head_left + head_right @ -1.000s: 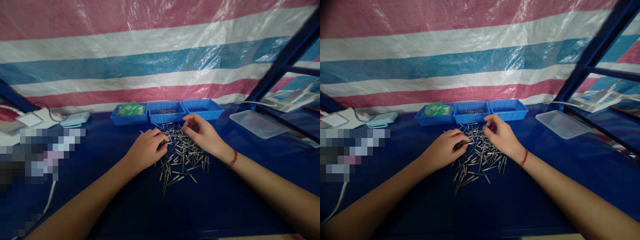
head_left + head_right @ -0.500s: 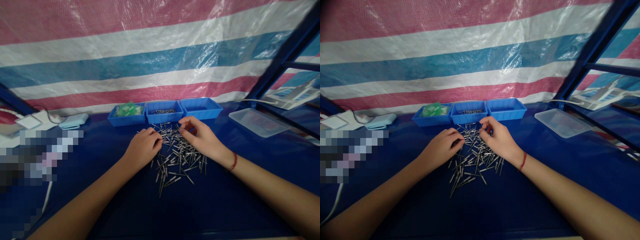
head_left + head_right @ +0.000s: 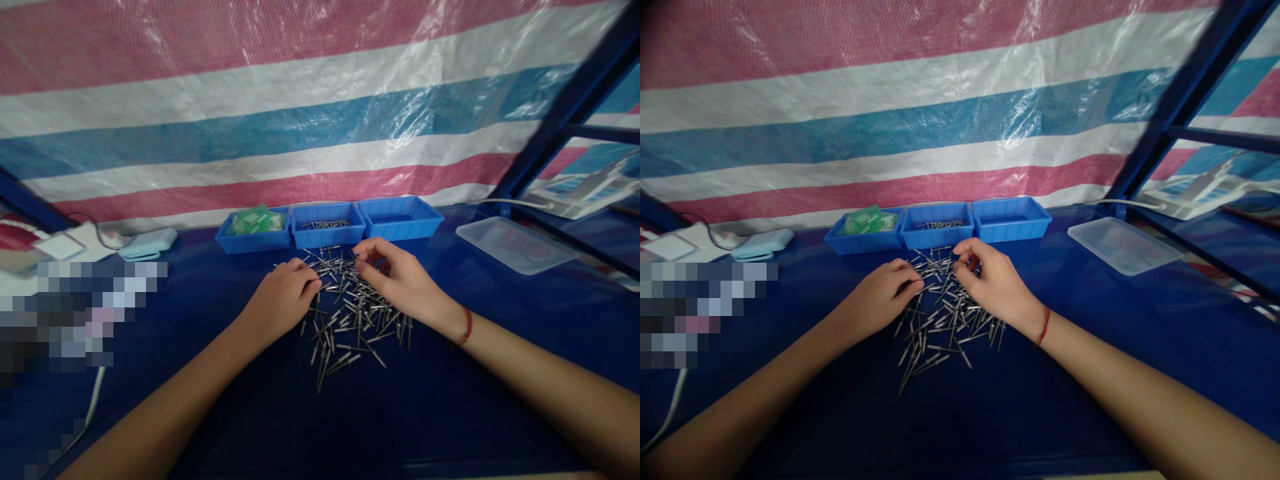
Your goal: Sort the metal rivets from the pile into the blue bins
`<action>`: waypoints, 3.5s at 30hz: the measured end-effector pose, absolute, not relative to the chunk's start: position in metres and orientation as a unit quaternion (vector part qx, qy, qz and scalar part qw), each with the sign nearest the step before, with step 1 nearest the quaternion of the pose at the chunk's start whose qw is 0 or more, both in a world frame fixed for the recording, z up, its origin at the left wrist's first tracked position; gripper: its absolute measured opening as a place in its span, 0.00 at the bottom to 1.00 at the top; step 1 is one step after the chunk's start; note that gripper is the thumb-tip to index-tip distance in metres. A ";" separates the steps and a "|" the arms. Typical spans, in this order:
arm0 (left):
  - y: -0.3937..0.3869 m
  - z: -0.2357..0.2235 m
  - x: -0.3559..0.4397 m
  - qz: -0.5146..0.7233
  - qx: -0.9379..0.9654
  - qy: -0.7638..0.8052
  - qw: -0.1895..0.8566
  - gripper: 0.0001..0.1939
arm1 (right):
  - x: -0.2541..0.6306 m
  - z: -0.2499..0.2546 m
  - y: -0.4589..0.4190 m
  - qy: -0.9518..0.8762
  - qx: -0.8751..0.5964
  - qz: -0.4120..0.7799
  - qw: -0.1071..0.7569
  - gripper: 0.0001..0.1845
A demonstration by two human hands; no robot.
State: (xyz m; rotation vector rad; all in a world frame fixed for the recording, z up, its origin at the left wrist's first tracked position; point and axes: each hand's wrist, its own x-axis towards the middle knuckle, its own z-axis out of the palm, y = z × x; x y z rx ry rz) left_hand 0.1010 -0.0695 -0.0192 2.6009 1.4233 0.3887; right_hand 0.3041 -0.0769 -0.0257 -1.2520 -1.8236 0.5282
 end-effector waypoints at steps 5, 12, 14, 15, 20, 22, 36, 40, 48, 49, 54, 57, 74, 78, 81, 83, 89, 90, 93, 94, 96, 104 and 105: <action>-0.068 -0.019 0.094 0.132 0.875 0.461 0.072 0.12 | 0.303 -0.025 -0.078 -0.733 -0.495 0.207 0.418 0.09; -0.070 -0.016 0.093 0.122 0.883 0.448 0.069 0.13 | 0.303 -0.025 -0.078 -0.742 -0.487 0.198 0.416 0.08; -0.070 -0.016 0.094 0.123 0.883 0.446 0.077 0.12 | 0.303 -0.025 -0.078 -0.742 -0.489 0.197 0.414 0.08; -0.070 -0.016 0.095 0.124 0.883 0.445 0.083 0.12 | 0.303 -0.026 -0.078 -0.742 -0.490 0.197 0.413 0.08; -0.075 -0.015 0.099 0.126 0.885 0.436 0.102 0.09 | 0.303 -0.027 -0.078 -0.745 -0.488 0.194 0.411 0.08; -0.079 -0.015 0.101 0.120 0.882 0.444 0.101 0.08 | 0.303 -0.027 -0.078 -0.746 -0.485 0.190 0.415 0.08; -0.085 -0.006 0.112 0.344 0.757 0.465 0.305 0.07 | 0.295 -0.015 -0.095 -0.739 -0.463 0.210 0.441 0.08; -0.093 -0.006 0.120 0.381 0.718 0.446 0.374 0.06 | 0.287 -0.009 -0.106 -0.699 -0.426 0.351 0.455 0.10; -0.101 -0.006 0.122 0.385 0.756 0.441 0.293 0.04 | 0.288 -0.007 -0.108 -0.644 -0.412 0.396 0.508 0.06; -0.101 -0.006 0.123 0.383 0.764 0.434 0.285 0.03 | 0.288 -0.007 -0.108 -0.647 -0.411 0.393 0.508 0.06; -0.101 -0.005 0.123 0.372 0.775 0.426 0.282 0.04 | 0.287 -0.007 -0.110 -0.677 -0.390 0.362 0.508 0.06; -0.102 -0.005 0.122 0.368 0.782 0.426 0.267 0.04 | 0.288 -0.007 -0.110 -0.691 -0.387 0.334 0.512 0.06; -0.107 -0.004 0.122 0.439 0.784 0.395 0.192 0.02 | 0.287 -0.020 -0.107 -0.717 -0.382 0.346 0.469 0.05; -0.107 -0.006 0.122 0.438 0.785 0.391 0.195 0.03 | 0.287 -0.021 -0.106 -0.707 -0.369 0.378 0.471 0.06; -0.107 -0.006 0.123 0.440 0.784 0.391 0.196 0.03 | 0.287 -0.021 -0.105 -0.705 -0.362 0.396 0.464 0.07; -0.108 -0.006 0.123 0.442 0.784 0.390 0.196 0.03 | 0.287 -0.021 -0.105 -0.711 -0.353 0.398 0.460 0.07; -0.103 -0.004 0.120 0.423 0.790 0.395 0.205 0.04 | 0.290 -0.011 -0.104 -0.773 -0.367 0.271 0.441 0.10; -0.100 -0.003 0.117 0.419 0.790 0.397 0.207 0.07 | 0.291 -0.007 -0.100 -0.782 -0.376 0.213 0.450 0.10; -0.083 0.000 0.102 0.420 0.783 0.416 0.197 0.15 | 0.291 0.007 -0.076 -0.764 -0.409 0.034 0.498 0.10; -0.077 0.001 0.096 0.412 0.785 0.423 0.186 0.16 | 0.290 0.011 -0.064 -0.749 -0.428 -0.007 0.505 0.11; -0.063 0.002 0.083 0.400 0.789 0.442 0.145 0.15 | 0.288 0.016 -0.036 -0.738 -0.460 -0.061 0.491 0.13; -0.040 -0.004 0.054 0.238 0.855 0.458 0.053 0.12 | 0.284 -0.003 -0.001 -0.773 -0.508 -0.071 0.374 0.12; -0.041 -0.006 0.054 0.223 0.864 0.449 0.049 0.12 | 0.286 -0.006 -0.009 -0.776 -0.506 -0.063 0.372 0.12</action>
